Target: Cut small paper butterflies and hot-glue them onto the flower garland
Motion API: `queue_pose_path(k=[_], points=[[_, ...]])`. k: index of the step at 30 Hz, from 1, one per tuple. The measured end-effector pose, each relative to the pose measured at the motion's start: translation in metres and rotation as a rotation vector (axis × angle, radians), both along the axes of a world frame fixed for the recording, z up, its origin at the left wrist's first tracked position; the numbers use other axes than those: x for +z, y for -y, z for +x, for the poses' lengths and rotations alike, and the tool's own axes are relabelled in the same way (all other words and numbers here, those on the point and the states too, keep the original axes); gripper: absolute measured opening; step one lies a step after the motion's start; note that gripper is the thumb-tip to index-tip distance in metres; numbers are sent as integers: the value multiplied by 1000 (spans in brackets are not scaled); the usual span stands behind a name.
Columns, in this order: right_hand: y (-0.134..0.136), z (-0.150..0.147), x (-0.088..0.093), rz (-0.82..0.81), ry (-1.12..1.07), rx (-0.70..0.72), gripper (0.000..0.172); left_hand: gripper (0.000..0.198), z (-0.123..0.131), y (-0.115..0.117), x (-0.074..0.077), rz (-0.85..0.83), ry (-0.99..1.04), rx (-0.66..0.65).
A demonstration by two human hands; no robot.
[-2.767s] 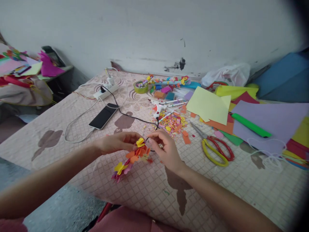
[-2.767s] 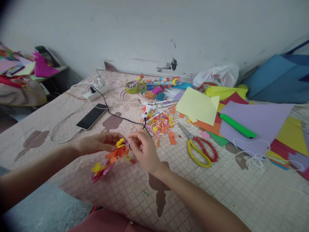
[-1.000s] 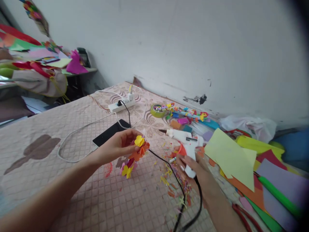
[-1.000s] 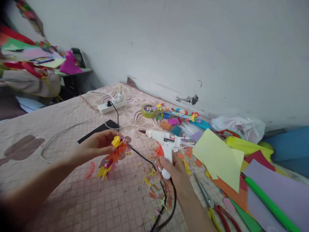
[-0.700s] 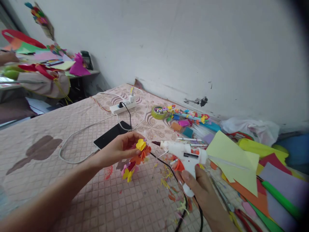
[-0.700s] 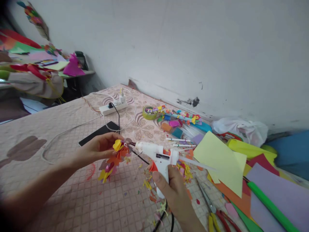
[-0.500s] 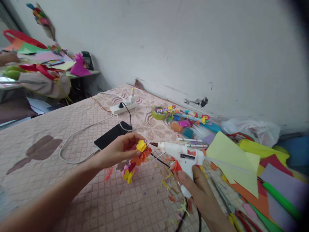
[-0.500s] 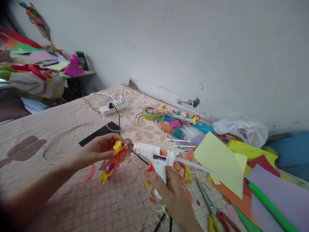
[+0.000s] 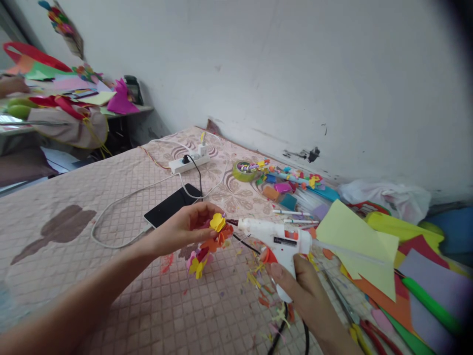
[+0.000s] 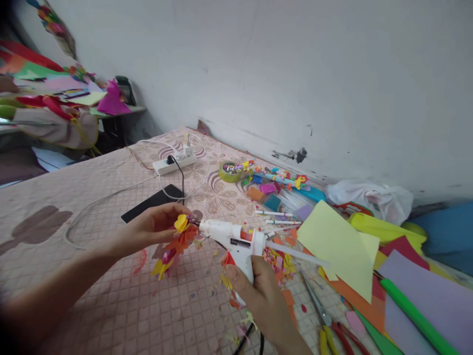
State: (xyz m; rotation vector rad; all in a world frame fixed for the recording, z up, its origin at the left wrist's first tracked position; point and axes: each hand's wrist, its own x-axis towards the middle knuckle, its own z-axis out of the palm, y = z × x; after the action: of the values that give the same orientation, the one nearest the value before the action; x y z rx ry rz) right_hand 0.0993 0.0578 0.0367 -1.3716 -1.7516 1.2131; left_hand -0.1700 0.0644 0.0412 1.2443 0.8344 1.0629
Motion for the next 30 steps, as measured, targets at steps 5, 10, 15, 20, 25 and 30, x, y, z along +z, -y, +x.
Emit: queue_pose_path(k=[5, 10, 15, 20, 25, 30], points=[[0, 2, 4, 32, 12, 71, 29, 27, -1, 0, 0, -21, 5, -5], [0, -2, 12, 146, 42, 42, 28, 29, -2, -1, -2, -22, 7, 1], [-1, -4, 12, 147, 56, 26, 32, 29, -1, 0, -1, -39, 7, -4], [-1, 0, 5, 94, 37, 69, 31, 29, 0, 0, -1, -35, 6, -10], [-1, 1, 6, 119, 56, 88, 30, 29, -1, 0, -1, -44, -5, -2], [2, 2, 7, 189, 107, 37, 33, 28, -1, 0, -1, -46, 4, -1]])
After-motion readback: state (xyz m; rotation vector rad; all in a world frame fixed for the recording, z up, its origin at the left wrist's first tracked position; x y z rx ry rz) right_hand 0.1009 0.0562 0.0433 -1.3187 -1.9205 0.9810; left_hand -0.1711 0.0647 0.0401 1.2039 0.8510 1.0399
